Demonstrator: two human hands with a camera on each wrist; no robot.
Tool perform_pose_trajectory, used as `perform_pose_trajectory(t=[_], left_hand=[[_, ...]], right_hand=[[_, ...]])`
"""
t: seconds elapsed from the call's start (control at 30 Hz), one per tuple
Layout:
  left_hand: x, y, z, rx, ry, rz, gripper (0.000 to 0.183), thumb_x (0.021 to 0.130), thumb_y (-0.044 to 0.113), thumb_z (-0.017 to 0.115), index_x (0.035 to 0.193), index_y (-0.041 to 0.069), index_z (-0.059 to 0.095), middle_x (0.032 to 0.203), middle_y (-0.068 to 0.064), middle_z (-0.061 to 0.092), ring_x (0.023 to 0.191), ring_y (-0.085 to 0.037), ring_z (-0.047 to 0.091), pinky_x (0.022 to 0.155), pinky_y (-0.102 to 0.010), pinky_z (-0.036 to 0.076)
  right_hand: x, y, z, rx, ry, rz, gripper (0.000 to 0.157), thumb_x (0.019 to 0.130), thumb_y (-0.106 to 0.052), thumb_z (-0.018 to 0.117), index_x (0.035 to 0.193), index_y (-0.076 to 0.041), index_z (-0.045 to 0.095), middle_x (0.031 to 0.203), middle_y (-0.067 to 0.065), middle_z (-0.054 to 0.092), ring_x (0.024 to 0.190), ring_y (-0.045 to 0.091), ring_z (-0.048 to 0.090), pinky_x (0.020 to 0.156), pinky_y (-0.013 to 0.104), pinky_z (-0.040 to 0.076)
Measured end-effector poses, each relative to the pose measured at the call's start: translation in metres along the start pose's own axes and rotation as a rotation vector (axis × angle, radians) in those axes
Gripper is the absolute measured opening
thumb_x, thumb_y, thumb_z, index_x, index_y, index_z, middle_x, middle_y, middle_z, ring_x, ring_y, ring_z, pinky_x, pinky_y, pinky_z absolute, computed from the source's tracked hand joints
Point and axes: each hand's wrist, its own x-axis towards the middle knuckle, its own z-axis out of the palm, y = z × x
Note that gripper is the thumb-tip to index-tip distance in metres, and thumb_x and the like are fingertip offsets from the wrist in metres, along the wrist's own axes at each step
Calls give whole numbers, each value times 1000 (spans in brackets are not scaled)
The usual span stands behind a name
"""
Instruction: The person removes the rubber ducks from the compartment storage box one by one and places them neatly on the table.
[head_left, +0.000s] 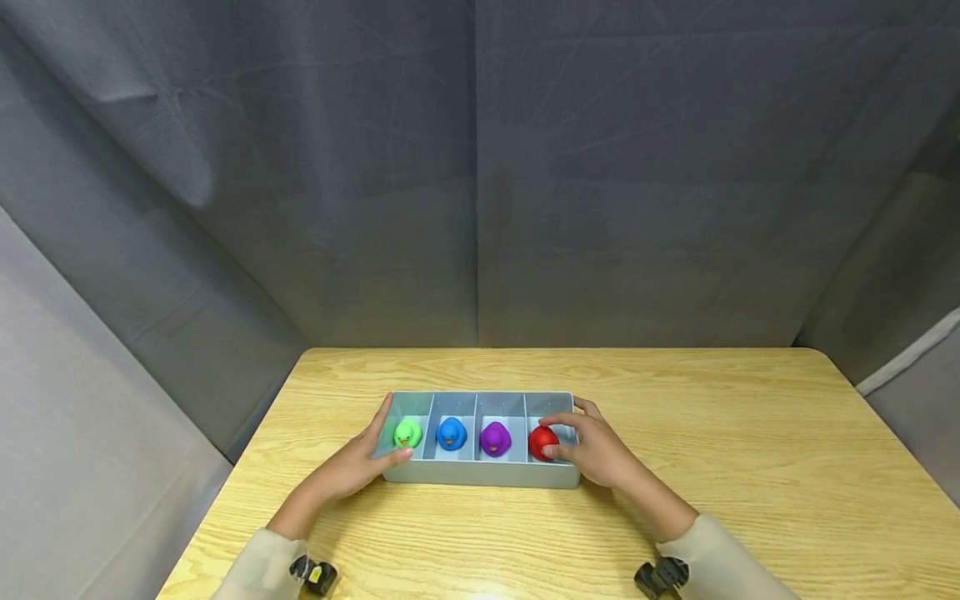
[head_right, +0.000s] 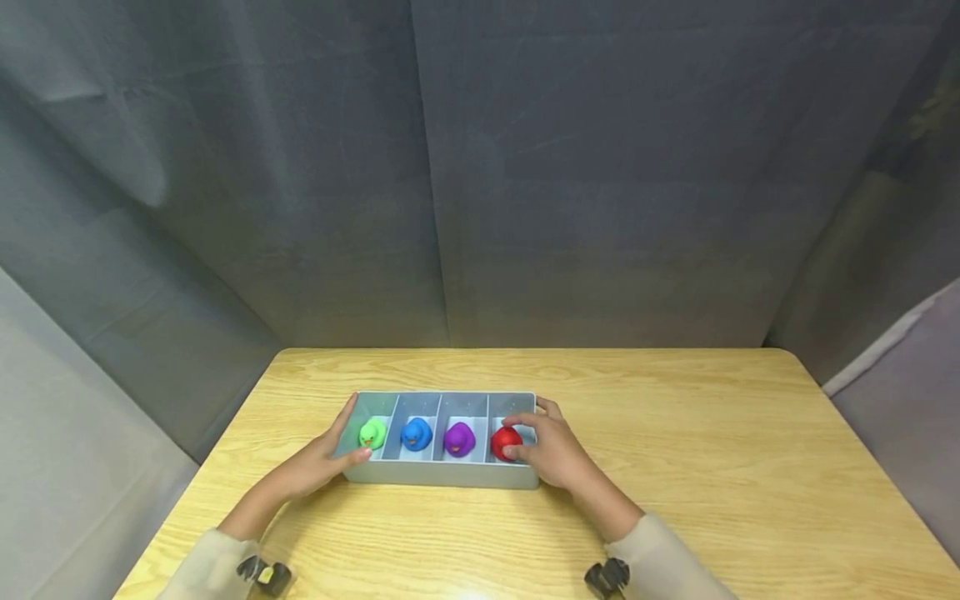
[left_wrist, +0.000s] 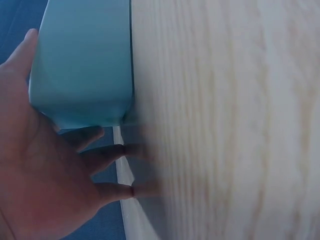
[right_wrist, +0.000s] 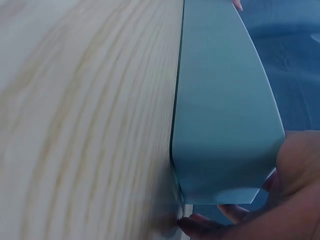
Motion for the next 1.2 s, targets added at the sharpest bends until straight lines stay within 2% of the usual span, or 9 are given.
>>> perform_pose_trajectory(t=[0.17,0.43,0.57,0.97,1.2], left_hand=[[0,0,-1,-8,-14,-4,101,100,53,62,162,41,-16,173,-9,-2,155,-46,15,118,-71,20],[0,0,-2,4,-15,3,101,101,53,61,163,37,-17,173,-12,-3,154,-47,15,118,-71,19],[-1,1,-2,-2,-17,3,100,101,52,61,163,38,-16,173,-10,-3,155,-46,15,118,-71,19],[0,-1,-1,-5,-10,23,98,103,50,60,164,35,-14,173,-13,-3,154,-49,14,117,-73,19],[-1,-1,0,-13,-3,10,98,102,52,60,163,38,-15,173,-9,-3,155,-46,14,118,-72,19]], right_hand=[[1,1,1,10,0,8,34,85,-10,84,118,-7,77,154,34,35,142,54,37,109,68,38],[3,0,1,-18,14,10,22,84,-10,85,105,-10,80,152,33,38,143,52,37,109,67,38],[2,-1,1,-22,18,17,18,84,-9,85,102,-11,79,152,33,39,142,52,38,109,67,38],[0,-3,1,-20,14,4,17,89,-5,79,105,-10,78,151,34,40,143,53,37,109,69,37],[-1,-4,0,-25,11,2,18,92,-7,77,109,-10,77,151,33,41,144,53,36,110,70,35]])
